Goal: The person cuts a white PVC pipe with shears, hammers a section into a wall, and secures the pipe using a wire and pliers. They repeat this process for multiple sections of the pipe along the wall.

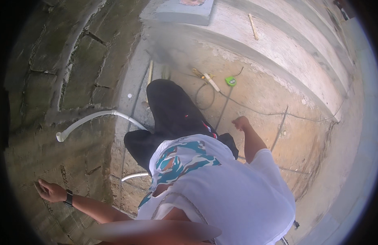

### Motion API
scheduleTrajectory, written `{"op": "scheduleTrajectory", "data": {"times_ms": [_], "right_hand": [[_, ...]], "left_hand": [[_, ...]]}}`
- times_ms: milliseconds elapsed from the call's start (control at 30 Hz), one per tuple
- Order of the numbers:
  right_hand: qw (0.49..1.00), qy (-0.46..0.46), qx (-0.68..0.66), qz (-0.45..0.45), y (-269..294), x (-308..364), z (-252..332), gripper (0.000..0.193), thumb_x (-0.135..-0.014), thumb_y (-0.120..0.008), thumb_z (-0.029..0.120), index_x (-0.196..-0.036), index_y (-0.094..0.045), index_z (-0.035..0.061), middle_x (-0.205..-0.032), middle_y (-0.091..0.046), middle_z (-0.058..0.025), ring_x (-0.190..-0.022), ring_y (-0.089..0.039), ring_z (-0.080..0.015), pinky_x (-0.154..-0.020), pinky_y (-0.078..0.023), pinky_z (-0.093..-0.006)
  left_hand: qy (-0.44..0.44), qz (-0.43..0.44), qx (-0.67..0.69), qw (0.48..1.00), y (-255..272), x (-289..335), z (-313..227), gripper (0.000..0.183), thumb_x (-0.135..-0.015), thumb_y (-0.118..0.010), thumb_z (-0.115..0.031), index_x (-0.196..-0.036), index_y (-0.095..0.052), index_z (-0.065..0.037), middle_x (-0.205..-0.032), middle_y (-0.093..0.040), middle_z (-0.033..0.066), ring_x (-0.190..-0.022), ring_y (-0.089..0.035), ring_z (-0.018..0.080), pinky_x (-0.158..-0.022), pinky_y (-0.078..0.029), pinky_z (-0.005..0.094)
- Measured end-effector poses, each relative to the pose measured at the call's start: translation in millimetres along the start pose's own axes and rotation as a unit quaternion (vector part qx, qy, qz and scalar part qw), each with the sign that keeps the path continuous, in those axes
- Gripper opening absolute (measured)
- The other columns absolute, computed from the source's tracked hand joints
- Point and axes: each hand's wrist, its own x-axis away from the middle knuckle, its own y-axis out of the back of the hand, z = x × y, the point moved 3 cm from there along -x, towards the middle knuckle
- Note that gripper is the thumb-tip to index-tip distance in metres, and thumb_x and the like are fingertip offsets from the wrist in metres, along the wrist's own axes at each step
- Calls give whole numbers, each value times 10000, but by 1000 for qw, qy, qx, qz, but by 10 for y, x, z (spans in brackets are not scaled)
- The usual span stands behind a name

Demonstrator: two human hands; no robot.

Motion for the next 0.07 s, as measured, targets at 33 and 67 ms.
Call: {"op": "scheduleTrajectory", "data": {"times_ms": [33,67], "right_hand": [[999,38,25,-13,85,-116,17,187,-937,-697,231,-1008,-761,70,-762,-715,-62,-584,-656,-163,-503,-518,-322],[996,77,49,-23,153,-222,78,179,-935,-698,220,-1007,-766,71,-768,-720,-65,-586,-661,-160,-491,-514,-313]], "left_hand": [[-79,-4,-9,997,75,-415,-41,468,-990,-720,-300,-1312,-643,31,-1273,-682,167,-1113,-700,238,-966,-615,335],[-164,6,-5,986,168,-841,-196,437,-986,-728,-278,-1285,-662,33,-1270,-691,156,-1056,-723,236,-901,-636,330]]}}
